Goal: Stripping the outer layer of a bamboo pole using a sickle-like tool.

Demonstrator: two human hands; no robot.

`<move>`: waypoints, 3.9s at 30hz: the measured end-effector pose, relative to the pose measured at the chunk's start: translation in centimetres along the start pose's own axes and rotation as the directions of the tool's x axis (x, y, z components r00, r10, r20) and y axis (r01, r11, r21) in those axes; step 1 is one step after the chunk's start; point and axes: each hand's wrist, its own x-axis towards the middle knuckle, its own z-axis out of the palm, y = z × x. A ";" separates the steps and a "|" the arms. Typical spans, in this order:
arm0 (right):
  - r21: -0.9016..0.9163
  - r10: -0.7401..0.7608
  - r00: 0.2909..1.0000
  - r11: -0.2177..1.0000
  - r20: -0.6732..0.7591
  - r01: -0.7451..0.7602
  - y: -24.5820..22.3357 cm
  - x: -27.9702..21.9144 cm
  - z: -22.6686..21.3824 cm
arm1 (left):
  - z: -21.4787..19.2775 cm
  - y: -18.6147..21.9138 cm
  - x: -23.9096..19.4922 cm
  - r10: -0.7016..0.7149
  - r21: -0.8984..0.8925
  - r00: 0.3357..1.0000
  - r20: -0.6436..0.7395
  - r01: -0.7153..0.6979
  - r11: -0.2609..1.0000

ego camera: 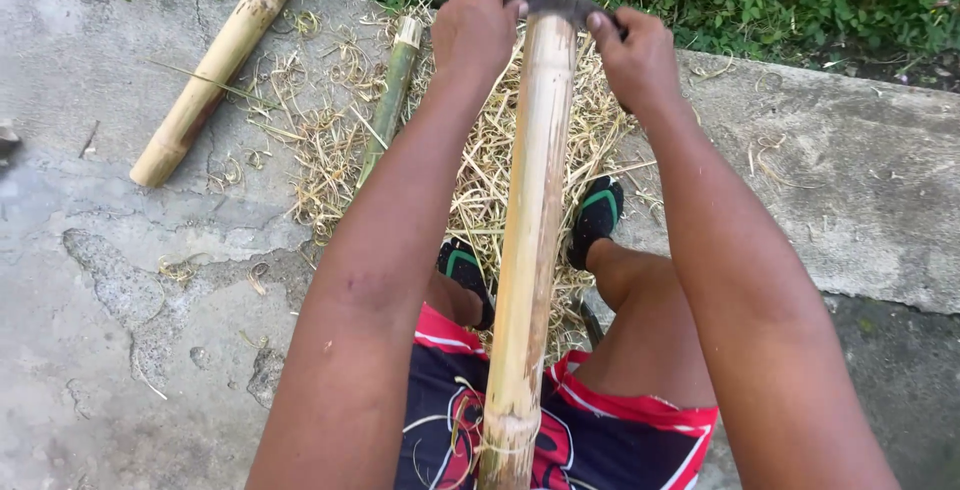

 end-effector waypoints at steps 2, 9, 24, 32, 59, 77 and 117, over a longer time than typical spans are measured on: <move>0.018 -0.038 0.998 0.999 -0.058 0.040 0.1 1.7 0.1 | 0.7 0.0 1.9 0.059 0.034 0.994 -0.088 -0.056 0.998; 0.014 -0.183 0.971 0.982 -0.153 0.188 0.6 2.8 0.3 | 1.6 -0.5 4.4 0.174 0.098 0.949 -0.264 -0.154 0.983; 0.085 -0.018 1.000 0.996 -0.012 0.019 0.0 -2.6 0.4 | -0.5 0.5 -1.2 0.054 0.159 0.996 -0.069 -0.042 0.986; 0.085 0.003 1.000 0.996 -0.022 -0.001 0.2 -6.3 1.1 | -0.9 0.6 -5.1 0.046 0.192 0.999 -0.018 -0.042 0.980; 0.068 -0.032 0.999 0.997 0.006 0.032 1.3 -24.7 2.6 | -2.9 -2.6 -24.8 0.108 0.102 0.993 0.057 -0.113 0.988; -0.001 -0.017 0.996 1.000 0.090 0.017 0.9 -42.3 2.8 | -4.6 -5.1 -42.1 0.104 0.041 0.983 0.154 -0.111 0.993; -0.011 0.164 0.983 0.987 0.078 -0.163 -1.2 -43.6 1.8 | -5.9 -5.2 -38.4 0.163 -0.223 0.975 0.152 -0.127 0.967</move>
